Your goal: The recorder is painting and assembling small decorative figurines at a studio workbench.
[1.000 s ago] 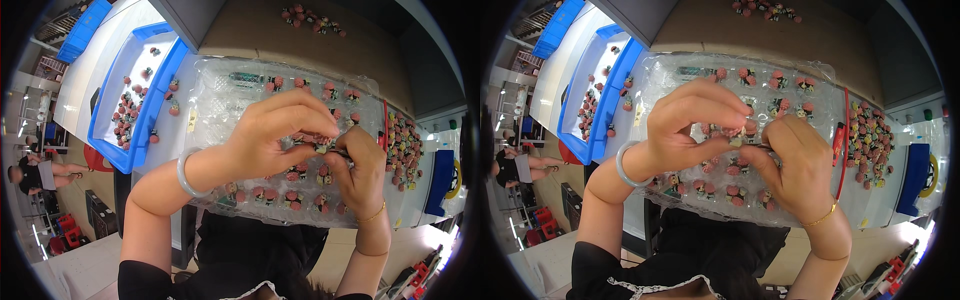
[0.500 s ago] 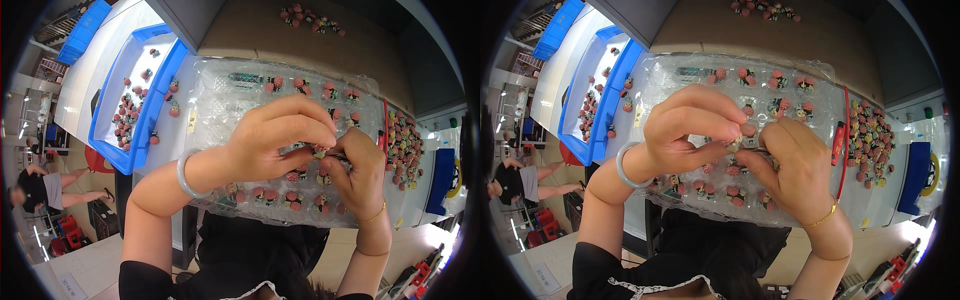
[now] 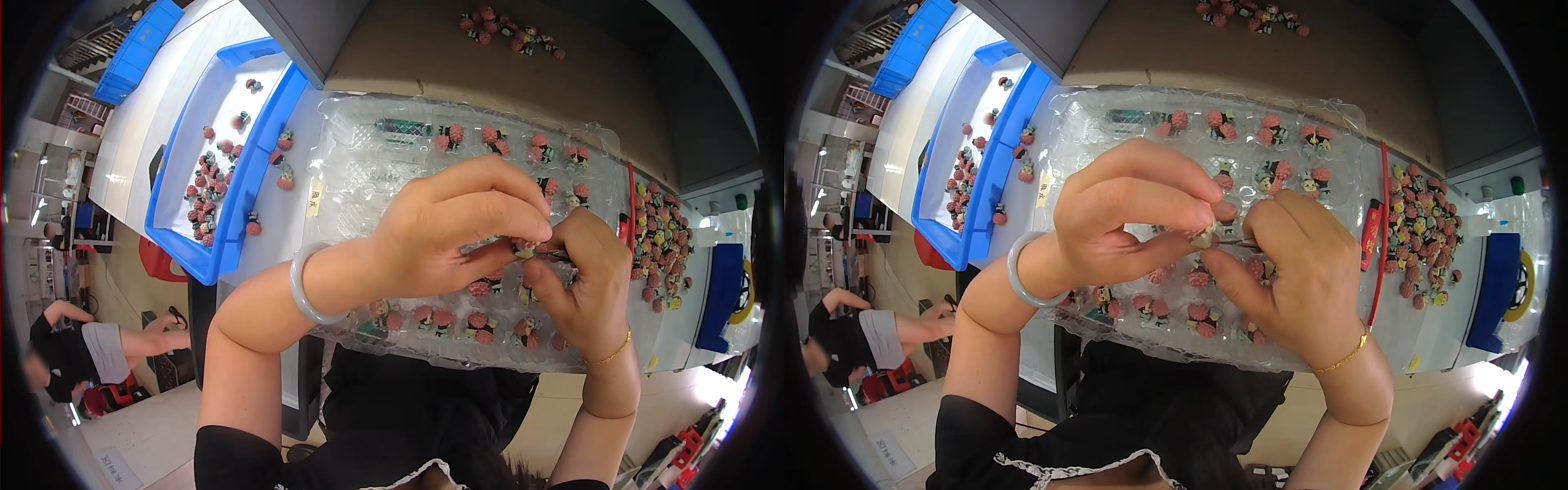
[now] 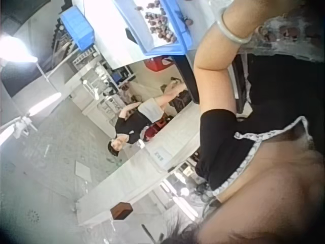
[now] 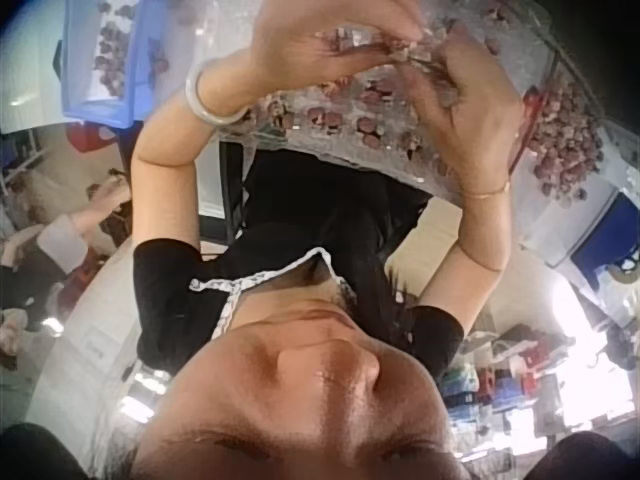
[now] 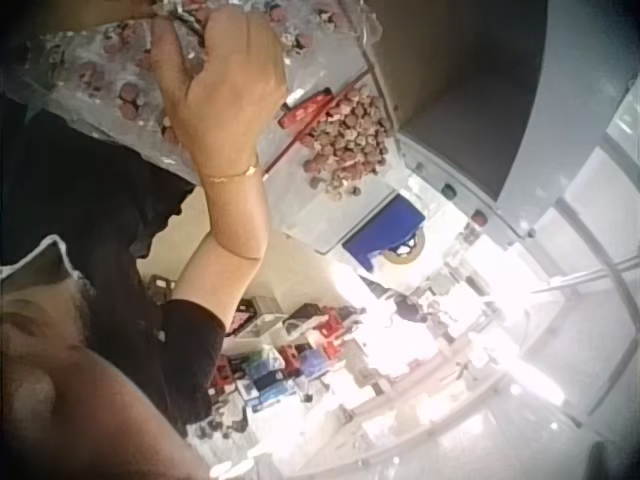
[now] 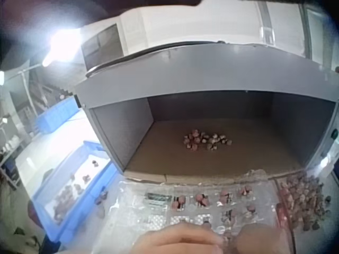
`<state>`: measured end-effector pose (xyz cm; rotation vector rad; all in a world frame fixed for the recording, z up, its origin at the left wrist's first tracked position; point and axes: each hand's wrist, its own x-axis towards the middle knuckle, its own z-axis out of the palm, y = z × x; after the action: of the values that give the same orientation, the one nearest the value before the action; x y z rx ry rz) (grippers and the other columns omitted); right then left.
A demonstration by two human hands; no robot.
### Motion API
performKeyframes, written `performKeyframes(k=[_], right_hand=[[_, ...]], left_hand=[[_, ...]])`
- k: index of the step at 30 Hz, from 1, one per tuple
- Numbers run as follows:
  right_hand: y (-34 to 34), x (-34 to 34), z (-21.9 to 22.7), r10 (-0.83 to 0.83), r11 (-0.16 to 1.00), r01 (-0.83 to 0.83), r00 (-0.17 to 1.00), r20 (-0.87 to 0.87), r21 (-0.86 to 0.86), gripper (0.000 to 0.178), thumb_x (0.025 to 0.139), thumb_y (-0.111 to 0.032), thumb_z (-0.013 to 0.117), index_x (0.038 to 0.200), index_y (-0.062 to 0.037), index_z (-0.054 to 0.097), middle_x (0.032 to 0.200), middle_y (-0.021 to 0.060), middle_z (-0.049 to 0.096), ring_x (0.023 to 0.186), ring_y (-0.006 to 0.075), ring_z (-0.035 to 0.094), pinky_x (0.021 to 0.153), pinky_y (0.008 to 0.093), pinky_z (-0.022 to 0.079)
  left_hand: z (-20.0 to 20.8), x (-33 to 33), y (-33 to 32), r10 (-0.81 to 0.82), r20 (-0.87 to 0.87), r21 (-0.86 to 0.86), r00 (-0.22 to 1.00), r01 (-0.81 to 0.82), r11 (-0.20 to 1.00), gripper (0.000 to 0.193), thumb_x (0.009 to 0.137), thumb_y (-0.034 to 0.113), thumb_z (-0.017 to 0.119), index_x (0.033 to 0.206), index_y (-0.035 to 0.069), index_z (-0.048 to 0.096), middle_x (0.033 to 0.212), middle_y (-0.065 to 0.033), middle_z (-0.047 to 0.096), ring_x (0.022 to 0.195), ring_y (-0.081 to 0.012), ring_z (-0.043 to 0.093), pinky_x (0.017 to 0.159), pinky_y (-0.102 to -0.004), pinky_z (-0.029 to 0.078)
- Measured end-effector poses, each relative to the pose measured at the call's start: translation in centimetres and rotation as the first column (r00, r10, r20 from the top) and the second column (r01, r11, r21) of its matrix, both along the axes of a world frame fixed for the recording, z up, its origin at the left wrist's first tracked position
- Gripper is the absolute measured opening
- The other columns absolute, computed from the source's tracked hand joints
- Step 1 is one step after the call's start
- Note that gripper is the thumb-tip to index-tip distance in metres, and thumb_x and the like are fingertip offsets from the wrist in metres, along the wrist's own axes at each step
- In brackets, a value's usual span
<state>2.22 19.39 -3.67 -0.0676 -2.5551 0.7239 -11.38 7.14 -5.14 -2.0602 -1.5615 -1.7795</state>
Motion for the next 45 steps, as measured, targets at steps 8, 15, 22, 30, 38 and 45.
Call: performKeyframes(k=[8,15,22,30,38,45], right_hand=[[0.1,0.0,0.0,0.005,1.000,-0.005,1.000,0.000,0.020,0.025,0.059,-0.018,0.068,0.062,-0.0054,0.047,0.057,0.0080,0.040,0.051,0.0248,0.043,0.045,0.0337,0.033],[0.2,0.1,0.1,0.015,1.000,-0.015,1.000,-0.006,0.011,0.026,0.059,-0.018,0.068,0.059,-0.0055,0.045,0.056,0.0077,0.039,0.050,0.0241,0.042,0.043,0.0336,0.033],[0.3,0.3,0.4,0.030,0.993,-0.022,0.997,-0.066,0.112,0.027,0.057,-0.019,0.068,0.057,-0.0062,0.044,0.054,0.0060,0.037,0.047,0.0220,0.041,0.042,0.0321,0.032],[0.7,0.2,0.2,0.085,0.983,-0.061,0.987,-0.135,0.173,0.031,0.059,-0.023,0.069,0.056,-0.0073,0.042,0.054,0.0051,0.037,0.046,0.0213,0.040,0.041,0.0306,0.033],[0.1,0.2,0.7,-0.028,0.999,0.024,0.989,-0.146,-0.027,0.027,0.058,-0.023,0.072,0.061,-0.0087,0.050,0.057,0.0050,0.045,0.049,0.0205,0.045,0.042,0.0289,0.035],[0.4,0.1,0.2,0.109,0.994,-0.106,0.949,-0.296,0.026,0.020,0.057,-0.008,0.068,0.075,-0.0072,0.059,0.058,0.0042,0.046,0.049,0.0187,0.047,0.042,0.0269,0.036]], left_hand=[[-0.2,0.2,0.0,0.009,-0.021,0.002,1.000,-0.009,1.000,0.027,0.061,-0.008,0.066,0.085,0.003,0.059,0.086,-0.0120,0.057,0.075,-0.0208,0.059,0.064,-0.0272,0.049],[-0.3,0.2,0.0,0.019,-0.041,0.015,0.999,-0.018,1.000,0.028,0.060,-0.009,0.065,0.086,0.002,0.059,0.087,-0.0121,0.057,0.075,-0.0205,0.059,0.063,-0.0268,0.049],[0.0,0.3,-0.1,0.056,-0.028,-0.016,0.998,-0.056,0.998,0.039,0.053,-0.010,0.066,0.089,0.001,0.058,0.086,-0.0117,0.058,0.073,-0.0194,0.058,0.060,-0.0255,0.048],[0.2,0.1,0.0,0.026,0.103,-0.127,0.994,-0.012,0.992,0.039,0.049,-0.001,0.070,0.087,0.001,0.060,0.079,-0.0098,0.061,0.071,-0.0181,0.058,0.060,-0.0255,0.045],[0.1,0.1,0.2,0.038,0.109,-0.118,0.993,-0.026,0.993,0.038,0.050,-0.001,0.070,0.086,0.001,0.061,0.077,-0.0091,0.062,0.069,-0.0178,0.058,0.061,-0.0251,0.045],[0.3,0.4,0.1,0.112,0.034,-0.136,0.993,-0.107,0.985,0.037,0.050,-0.003,0.070,0.086,0.001,0.061,0.077,-0.0095,0.060,0.068,-0.0186,0.057,0.060,-0.0259,0.046]])
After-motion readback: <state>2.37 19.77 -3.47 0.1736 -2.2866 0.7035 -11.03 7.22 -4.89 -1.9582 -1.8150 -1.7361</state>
